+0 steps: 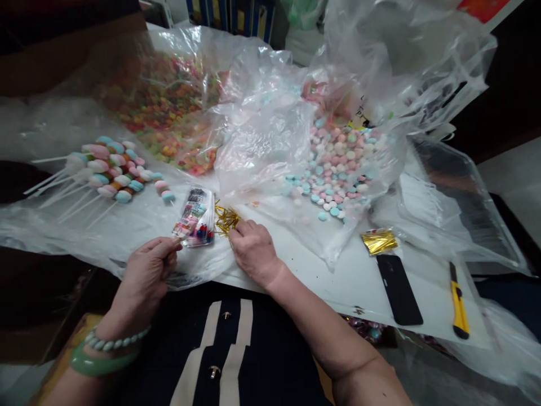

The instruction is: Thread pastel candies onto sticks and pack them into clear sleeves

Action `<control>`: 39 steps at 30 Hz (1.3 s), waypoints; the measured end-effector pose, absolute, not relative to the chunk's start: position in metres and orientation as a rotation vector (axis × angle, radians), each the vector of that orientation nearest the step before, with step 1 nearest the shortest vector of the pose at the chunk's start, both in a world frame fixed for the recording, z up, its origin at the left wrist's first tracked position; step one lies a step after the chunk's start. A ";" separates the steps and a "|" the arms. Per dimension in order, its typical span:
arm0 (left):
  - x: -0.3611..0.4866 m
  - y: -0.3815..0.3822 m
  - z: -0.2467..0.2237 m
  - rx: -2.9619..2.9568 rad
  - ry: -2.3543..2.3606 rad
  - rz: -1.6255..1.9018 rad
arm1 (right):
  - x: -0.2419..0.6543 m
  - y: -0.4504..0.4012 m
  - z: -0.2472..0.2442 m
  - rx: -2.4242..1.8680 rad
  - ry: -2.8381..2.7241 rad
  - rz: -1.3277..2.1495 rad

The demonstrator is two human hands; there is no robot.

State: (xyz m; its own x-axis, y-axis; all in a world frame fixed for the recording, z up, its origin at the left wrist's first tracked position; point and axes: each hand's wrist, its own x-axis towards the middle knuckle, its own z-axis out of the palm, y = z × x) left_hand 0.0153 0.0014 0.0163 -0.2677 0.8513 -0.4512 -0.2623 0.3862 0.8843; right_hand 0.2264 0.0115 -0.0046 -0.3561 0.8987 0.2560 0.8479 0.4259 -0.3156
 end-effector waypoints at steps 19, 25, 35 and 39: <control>0.014 0.002 0.012 0.367 1.308 1.091 | 0.213 0.036 0.002 -1.528 -1.660 0.799; 0.014 0.003 0.012 0.337 1.287 1.080 | 0.215 0.038 0.008 -1.480 -1.888 0.476; 0.024 0.001 0.010 0.374 1.359 1.056 | 0.194 0.032 0.016 -1.519 -2.092 0.251; 0.030 0.000 0.004 0.417 1.343 1.064 | 0.177 0.017 0.020 -1.380 -2.203 0.126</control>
